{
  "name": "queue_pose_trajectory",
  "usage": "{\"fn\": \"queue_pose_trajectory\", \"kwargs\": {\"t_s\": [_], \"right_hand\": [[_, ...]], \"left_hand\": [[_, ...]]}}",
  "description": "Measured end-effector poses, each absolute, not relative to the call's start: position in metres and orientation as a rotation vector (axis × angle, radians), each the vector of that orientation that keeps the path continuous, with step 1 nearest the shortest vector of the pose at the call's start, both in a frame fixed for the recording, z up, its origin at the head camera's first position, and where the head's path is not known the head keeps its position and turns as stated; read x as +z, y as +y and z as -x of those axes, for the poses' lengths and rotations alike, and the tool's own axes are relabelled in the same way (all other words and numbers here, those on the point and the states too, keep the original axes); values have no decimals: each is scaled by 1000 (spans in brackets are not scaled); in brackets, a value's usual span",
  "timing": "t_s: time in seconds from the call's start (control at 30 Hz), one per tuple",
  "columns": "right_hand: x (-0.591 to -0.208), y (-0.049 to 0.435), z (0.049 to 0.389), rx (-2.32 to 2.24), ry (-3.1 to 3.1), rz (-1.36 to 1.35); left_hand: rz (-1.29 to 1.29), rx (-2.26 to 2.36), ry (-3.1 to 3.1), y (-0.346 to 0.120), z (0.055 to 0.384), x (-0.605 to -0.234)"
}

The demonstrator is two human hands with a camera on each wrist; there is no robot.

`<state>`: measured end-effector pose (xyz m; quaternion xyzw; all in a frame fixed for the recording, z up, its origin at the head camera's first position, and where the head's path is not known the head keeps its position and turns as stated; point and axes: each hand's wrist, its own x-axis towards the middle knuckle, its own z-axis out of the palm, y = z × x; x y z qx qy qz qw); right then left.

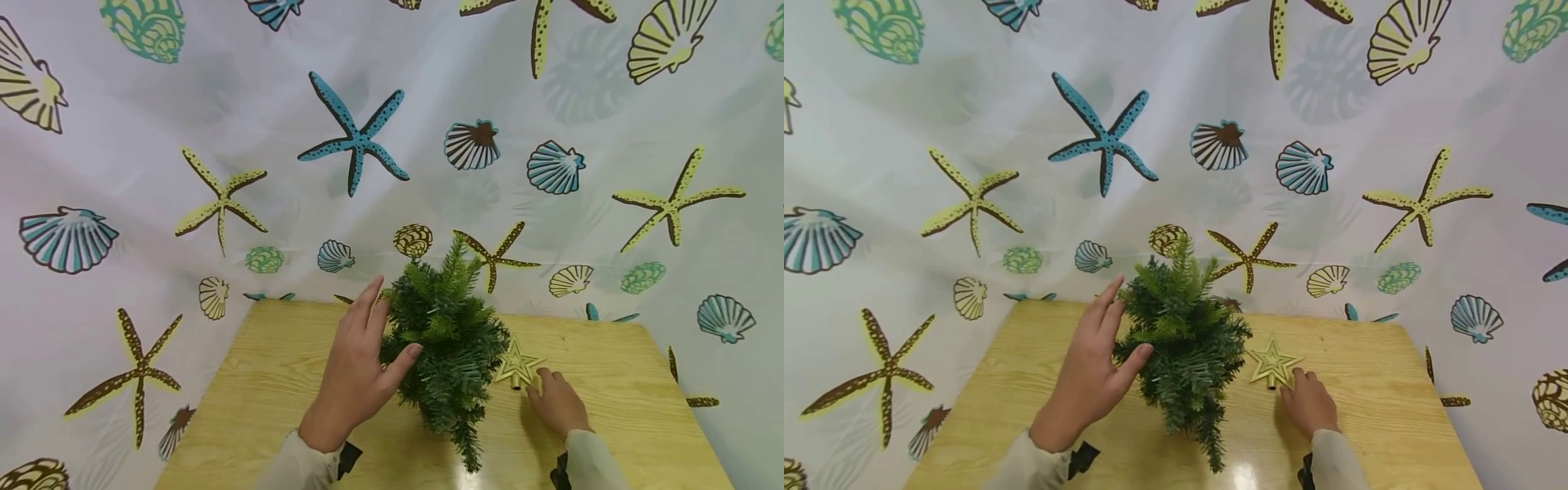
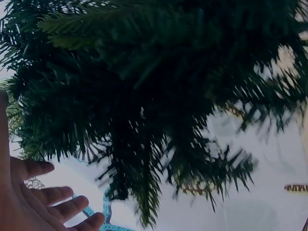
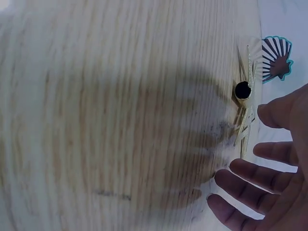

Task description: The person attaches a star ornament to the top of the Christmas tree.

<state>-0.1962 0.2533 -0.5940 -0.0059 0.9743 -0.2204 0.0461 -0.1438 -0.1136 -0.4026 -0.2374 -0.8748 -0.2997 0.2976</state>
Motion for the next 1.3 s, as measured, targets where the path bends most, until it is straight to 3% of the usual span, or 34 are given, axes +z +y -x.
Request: {"fn": "queue_pose_trajectory", "kwargs": {"t_s": [0.23, 1.3], "right_hand": [[-603, 258, 202, -780, 2975, -30], [-626, 257, 220, -1040, 2906, -258]], "left_hand": [[587, -962, -2234, -97, 148, -387], [680, -863, -2030, -59, 158, -333]]}}
